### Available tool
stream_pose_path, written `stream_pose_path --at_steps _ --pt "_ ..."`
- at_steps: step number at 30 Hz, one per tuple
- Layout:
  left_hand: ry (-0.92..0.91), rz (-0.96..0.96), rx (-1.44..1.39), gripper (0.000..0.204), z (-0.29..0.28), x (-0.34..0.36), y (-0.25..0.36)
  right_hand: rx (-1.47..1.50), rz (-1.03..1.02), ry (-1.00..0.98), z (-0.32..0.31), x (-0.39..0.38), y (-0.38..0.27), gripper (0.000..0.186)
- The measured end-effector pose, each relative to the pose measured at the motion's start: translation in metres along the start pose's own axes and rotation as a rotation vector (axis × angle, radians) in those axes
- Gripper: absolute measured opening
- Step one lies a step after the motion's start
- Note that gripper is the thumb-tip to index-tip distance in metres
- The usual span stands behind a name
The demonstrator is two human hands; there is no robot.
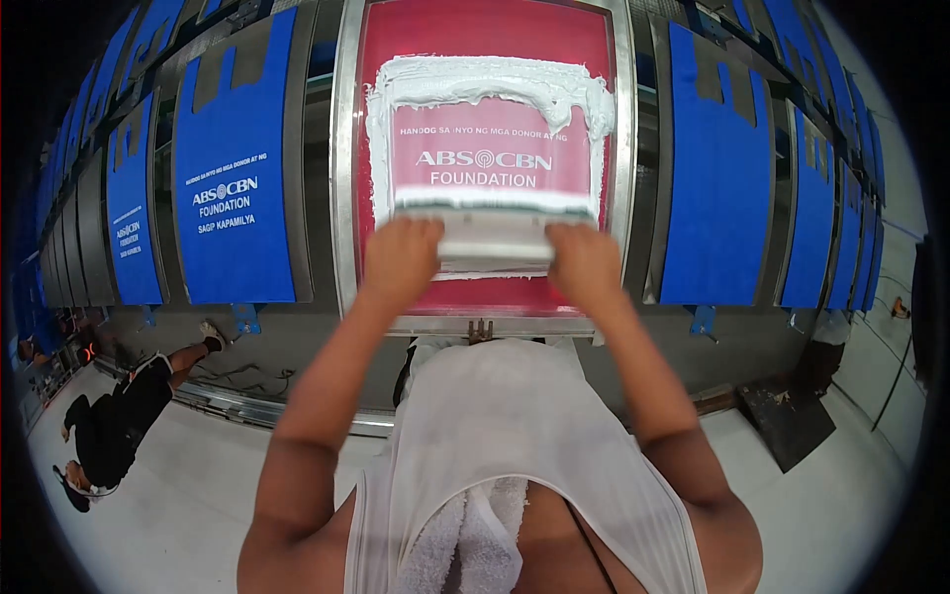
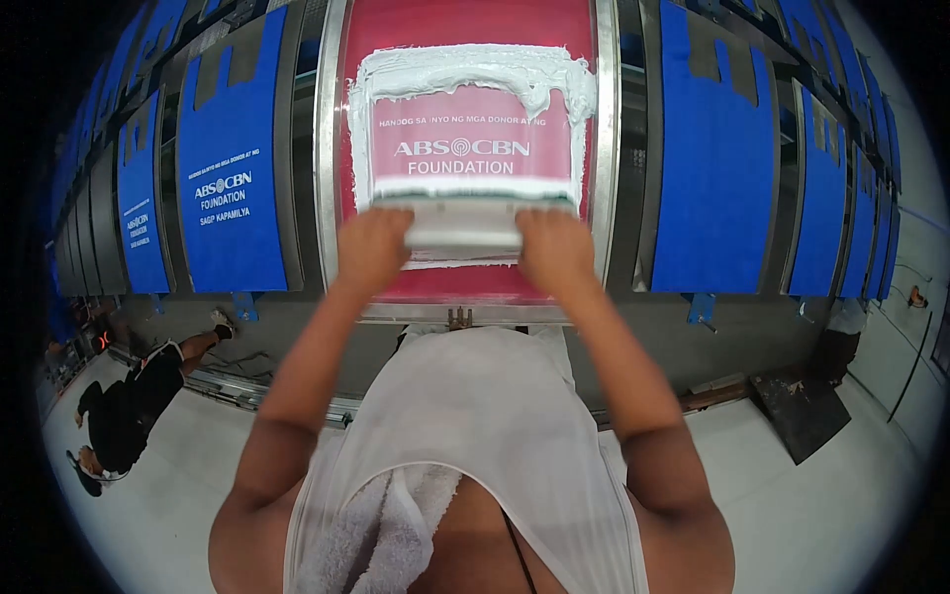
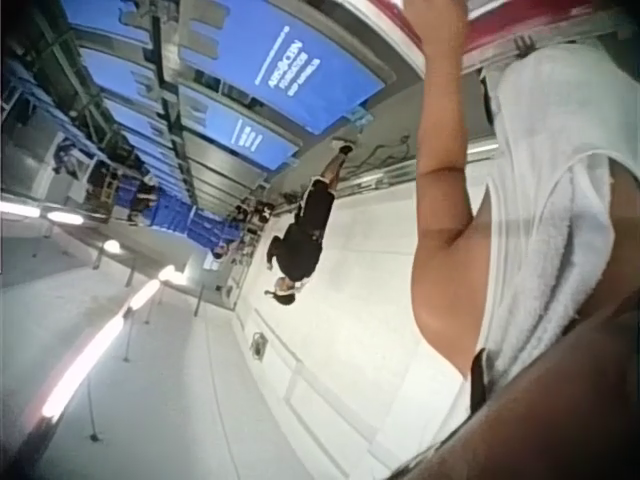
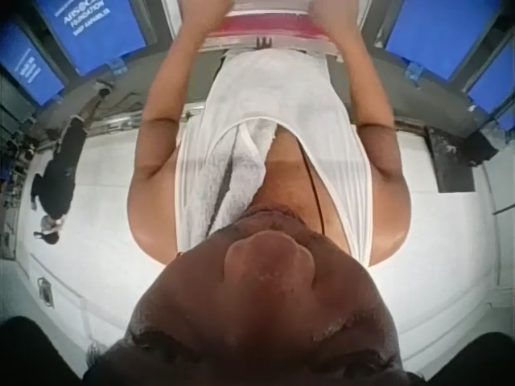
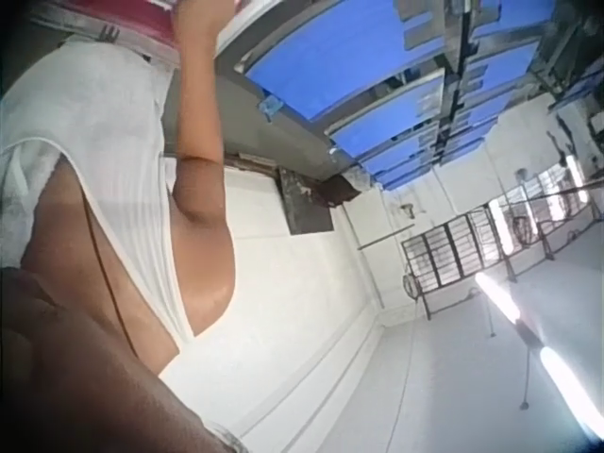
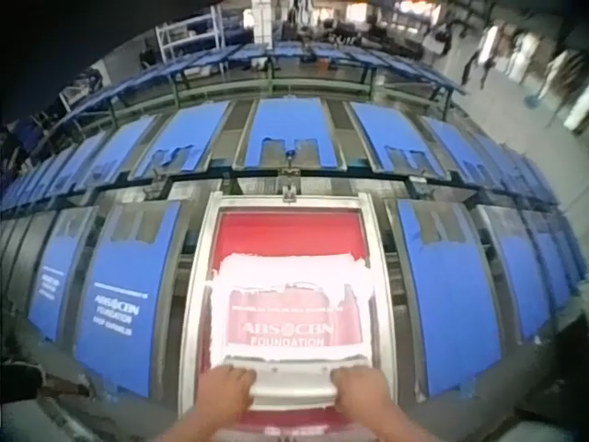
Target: Performing manual screen printing of a logo onto fabric panels using white ink and a squeegee on a production floor.
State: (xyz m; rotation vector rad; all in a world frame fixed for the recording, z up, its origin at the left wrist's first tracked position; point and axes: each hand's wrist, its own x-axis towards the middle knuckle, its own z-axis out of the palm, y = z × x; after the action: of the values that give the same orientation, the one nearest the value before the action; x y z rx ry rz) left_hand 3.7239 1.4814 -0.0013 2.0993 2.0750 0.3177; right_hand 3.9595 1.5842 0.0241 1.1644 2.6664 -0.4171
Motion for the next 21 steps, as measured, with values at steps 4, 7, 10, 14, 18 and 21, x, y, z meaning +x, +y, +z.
stream_pose_path --at_steps 4,7,10,14,18,21 --pt "-0.104 -0.045 0.095 0.023 -0.022 0.112 -0.046 -0.088 -0.011 0.026 -0.035 0.110 0.044 0.021" --pt "-0.110 -0.052 0.166 0.026 -0.038 0.163 -0.057 -0.142 -0.014 0.086 -0.061 0.160 0.057 0.024" --pt "-0.176 -0.084 0.072 0.033 -0.057 0.184 -0.061 -0.057 -0.067 0.017 -0.090 0.178 0.062 0.035" --pt "0.024 -0.074 0.088 0.037 -0.087 0.171 -0.057 -0.033 -0.121 -0.005 -0.132 0.191 0.072 0.043" --pt "0.516 -0.073 0.036 0.026 -0.091 0.071 -0.017 0.016 -0.164 -0.031 -0.142 0.223 0.073 0.046" --pt "-0.656 -0.405 -0.555 0.033 -0.056 -0.043 0.026 -0.122 -0.202 -0.139 -0.128 0.242 0.072 0.047"
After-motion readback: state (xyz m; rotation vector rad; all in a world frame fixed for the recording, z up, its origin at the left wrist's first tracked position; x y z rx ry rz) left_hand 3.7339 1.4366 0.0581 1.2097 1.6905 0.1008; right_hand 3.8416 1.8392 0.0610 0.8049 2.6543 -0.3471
